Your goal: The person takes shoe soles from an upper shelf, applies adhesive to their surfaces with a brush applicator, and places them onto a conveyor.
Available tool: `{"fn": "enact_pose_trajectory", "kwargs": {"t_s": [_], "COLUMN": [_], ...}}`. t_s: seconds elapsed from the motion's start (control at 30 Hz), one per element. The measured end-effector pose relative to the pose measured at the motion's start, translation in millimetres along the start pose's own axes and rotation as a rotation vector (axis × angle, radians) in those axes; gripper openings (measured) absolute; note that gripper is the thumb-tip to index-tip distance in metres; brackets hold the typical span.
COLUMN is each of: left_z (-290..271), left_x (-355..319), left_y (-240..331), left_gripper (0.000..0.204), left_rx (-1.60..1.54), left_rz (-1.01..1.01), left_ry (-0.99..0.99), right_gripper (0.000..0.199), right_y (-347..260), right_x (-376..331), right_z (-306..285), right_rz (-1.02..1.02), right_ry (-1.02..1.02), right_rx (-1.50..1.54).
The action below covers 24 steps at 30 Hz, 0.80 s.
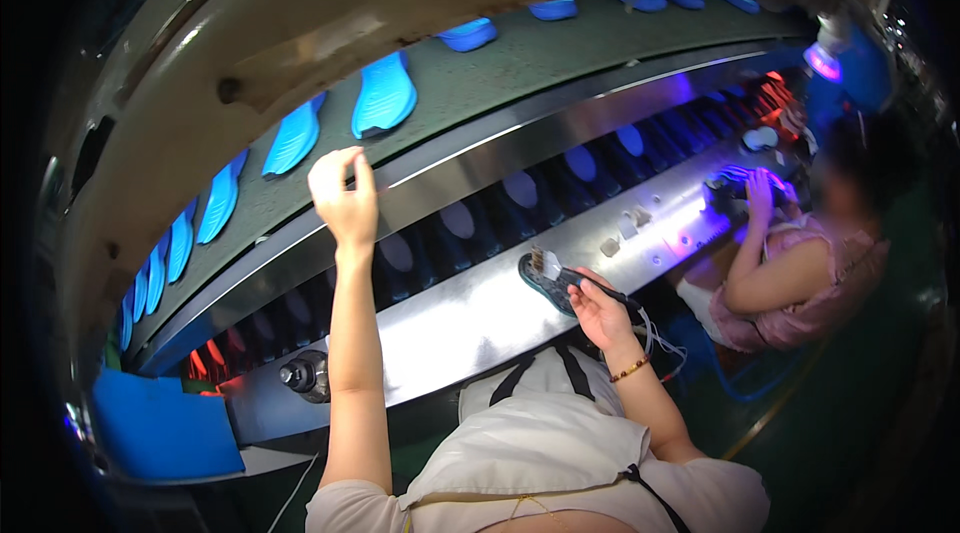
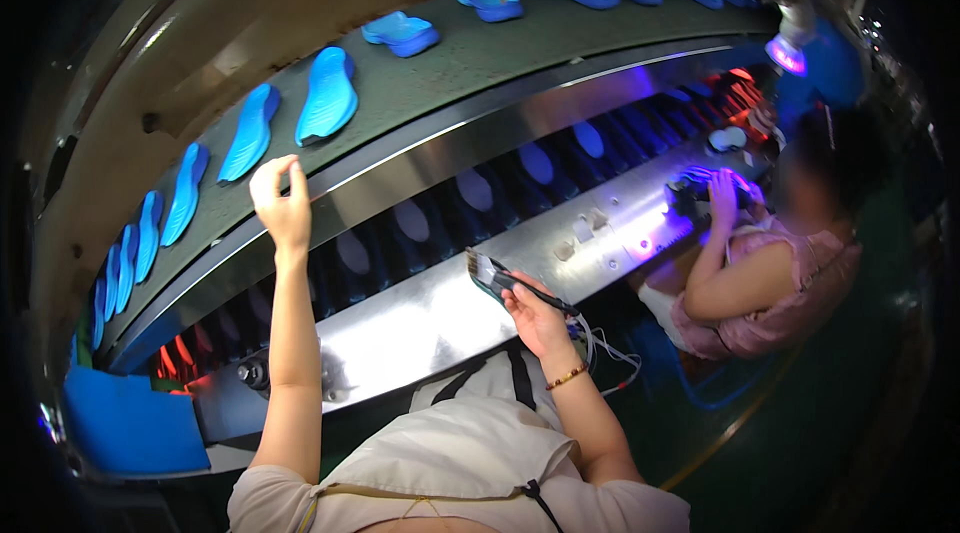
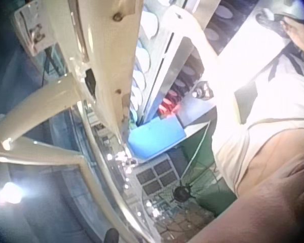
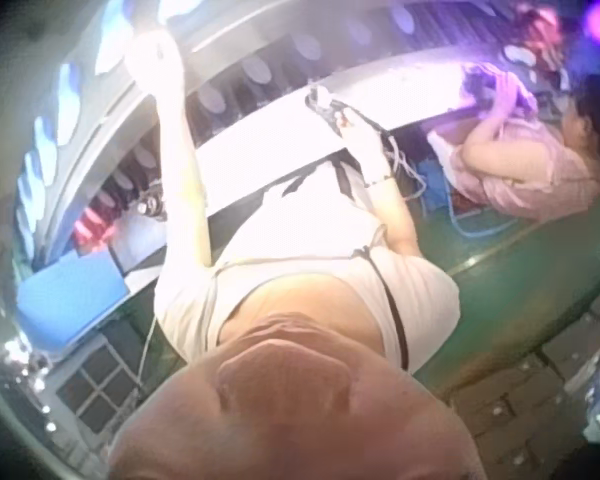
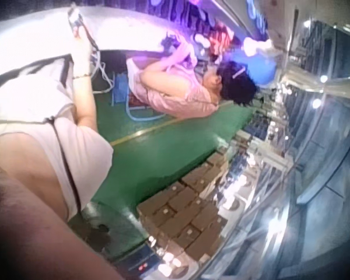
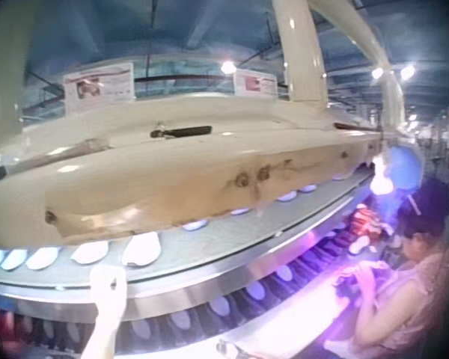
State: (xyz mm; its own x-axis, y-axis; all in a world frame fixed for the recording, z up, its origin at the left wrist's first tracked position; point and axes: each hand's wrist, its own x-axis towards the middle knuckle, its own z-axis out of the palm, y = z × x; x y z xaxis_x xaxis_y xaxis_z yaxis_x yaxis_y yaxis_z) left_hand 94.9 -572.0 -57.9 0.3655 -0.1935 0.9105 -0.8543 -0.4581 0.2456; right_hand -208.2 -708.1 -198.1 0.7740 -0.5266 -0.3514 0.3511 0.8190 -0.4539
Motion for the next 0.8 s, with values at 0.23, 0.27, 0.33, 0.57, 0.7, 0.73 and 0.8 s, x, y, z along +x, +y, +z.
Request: {"fn": "enact_pose_trajectory", "kwargs": {"t_s": [0.23,0.27,0.33,0.57,0.7,0.73,0.8], "left_z": [65,85,126,210,202,182,130], "left_x": [35,40,52,81,73,78,70], "left_y": [57,66,76,44,30,49,77], "left_gripper": [0.017,0.022,0.037,0.05,0.027,0.025,0.025], "left_rx": [-0.152,-0.17,-0.132,0.123,0.333,0.263,0.02], "left_rz": [0.206,0.21,0.227,0.029,0.253,0.263,0.159], "left_ry": [-0.36,-0.413,-0.475,-0.441,-0.506,-0.664,-0.645], "right_gripper": [0.021,0.021,0.019,0.015,0.017,0.017,0.017], "right_y": [0,-3,-6,-2,-10,-15,-22], "right_x": [-12,-16,-25,-59,-61,-60,-52], "right_z": [-19,-23,-32,-56,-62,-60,-57], "right_rz": [-0.005,-0.011,-0.081,-0.179,-0.2,-0.213,-0.248], "right_ry": [0.077,0.075,0.055,0.188,0.194,0.206,0.229], "right_rx": [-0.04,-0.035,-0.053,-0.183,-0.142,-0.141,-0.15]}}
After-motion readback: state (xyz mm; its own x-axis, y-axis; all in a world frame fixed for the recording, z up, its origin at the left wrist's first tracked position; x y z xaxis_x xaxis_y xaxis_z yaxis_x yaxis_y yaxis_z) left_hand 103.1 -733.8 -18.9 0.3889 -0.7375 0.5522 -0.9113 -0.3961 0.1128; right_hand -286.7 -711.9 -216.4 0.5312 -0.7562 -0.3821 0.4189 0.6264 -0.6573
